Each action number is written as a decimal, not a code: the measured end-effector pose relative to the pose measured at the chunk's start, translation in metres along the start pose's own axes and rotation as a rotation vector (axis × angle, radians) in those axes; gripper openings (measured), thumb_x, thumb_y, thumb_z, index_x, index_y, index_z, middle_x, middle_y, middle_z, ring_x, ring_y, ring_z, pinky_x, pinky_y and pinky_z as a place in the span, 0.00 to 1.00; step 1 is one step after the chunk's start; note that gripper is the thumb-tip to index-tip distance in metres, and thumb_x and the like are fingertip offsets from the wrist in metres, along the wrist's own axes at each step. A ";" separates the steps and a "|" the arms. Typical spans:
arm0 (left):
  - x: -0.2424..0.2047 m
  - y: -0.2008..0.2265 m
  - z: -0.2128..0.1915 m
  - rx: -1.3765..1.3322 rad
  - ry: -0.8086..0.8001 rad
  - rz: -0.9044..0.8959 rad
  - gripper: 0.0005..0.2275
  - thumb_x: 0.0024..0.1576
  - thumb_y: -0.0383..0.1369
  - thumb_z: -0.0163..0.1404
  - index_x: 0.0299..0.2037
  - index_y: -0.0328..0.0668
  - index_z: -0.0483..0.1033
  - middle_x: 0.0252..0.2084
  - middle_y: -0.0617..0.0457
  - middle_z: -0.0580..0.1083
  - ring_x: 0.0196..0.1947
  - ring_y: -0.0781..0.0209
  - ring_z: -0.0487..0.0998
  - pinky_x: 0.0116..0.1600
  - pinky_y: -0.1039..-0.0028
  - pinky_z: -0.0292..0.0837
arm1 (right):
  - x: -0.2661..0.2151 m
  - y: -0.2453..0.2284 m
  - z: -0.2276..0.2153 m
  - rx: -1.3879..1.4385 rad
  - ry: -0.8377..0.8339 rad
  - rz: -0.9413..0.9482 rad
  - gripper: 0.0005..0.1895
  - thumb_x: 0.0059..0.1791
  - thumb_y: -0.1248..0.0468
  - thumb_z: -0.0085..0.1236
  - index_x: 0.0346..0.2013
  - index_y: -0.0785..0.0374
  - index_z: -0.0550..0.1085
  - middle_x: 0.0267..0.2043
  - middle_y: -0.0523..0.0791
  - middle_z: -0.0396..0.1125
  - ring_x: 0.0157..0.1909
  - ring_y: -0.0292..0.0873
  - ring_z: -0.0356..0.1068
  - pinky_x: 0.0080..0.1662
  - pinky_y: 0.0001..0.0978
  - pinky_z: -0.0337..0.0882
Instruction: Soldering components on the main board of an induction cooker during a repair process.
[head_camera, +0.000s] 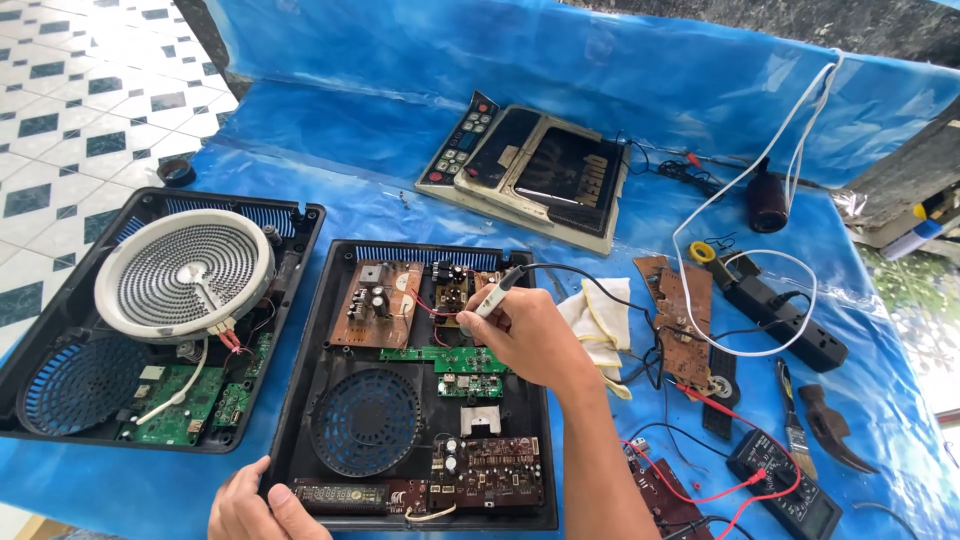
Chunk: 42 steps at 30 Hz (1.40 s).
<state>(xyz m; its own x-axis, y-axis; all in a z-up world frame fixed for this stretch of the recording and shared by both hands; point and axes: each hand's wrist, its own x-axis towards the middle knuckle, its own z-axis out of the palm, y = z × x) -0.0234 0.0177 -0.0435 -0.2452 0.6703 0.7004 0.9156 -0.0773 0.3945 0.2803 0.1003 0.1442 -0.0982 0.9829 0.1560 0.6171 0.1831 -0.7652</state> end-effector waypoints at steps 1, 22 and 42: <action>-0.002 -0.001 0.002 0.005 -0.003 -0.008 0.21 0.76 0.38 0.31 0.51 0.26 0.74 0.45 0.39 0.75 0.43 0.39 0.76 0.47 0.55 0.72 | 0.000 0.000 -0.001 -0.018 -0.007 -0.010 0.20 0.53 0.63 0.60 0.18 0.66 0.70 0.35 0.39 0.75 0.23 0.35 0.53 0.27 0.32 0.58; -0.002 0.002 0.001 0.009 0.003 -0.017 0.21 0.76 0.37 0.31 0.51 0.24 0.75 0.46 0.39 0.76 0.46 0.39 0.78 0.51 0.55 0.74 | 0.000 0.000 0.000 0.018 0.000 0.045 0.13 0.53 0.62 0.61 0.27 0.67 0.77 0.23 0.40 0.69 0.20 0.33 0.54 0.26 0.30 0.57; 0.035 0.041 -0.036 -0.132 -0.006 0.005 0.15 0.72 0.31 0.37 0.52 0.25 0.75 0.46 0.36 0.76 0.47 0.35 0.76 0.54 0.52 0.71 | 0.009 0.030 0.001 -0.104 0.016 -0.048 0.21 0.53 0.61 0.64 0.18 0.63 0.68 0.20 0.41 0.63 0.17 0.32 0.55 0.22 0.26 0.59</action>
<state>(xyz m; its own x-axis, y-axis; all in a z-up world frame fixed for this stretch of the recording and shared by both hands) -0.0061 0.0118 0.0187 -0.2381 0.6742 0.6991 0.8668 -0.1772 0.4661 0.2969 0.1146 0.1221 -0.1175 0.9725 0.2012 0.6898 0.2257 -0.6879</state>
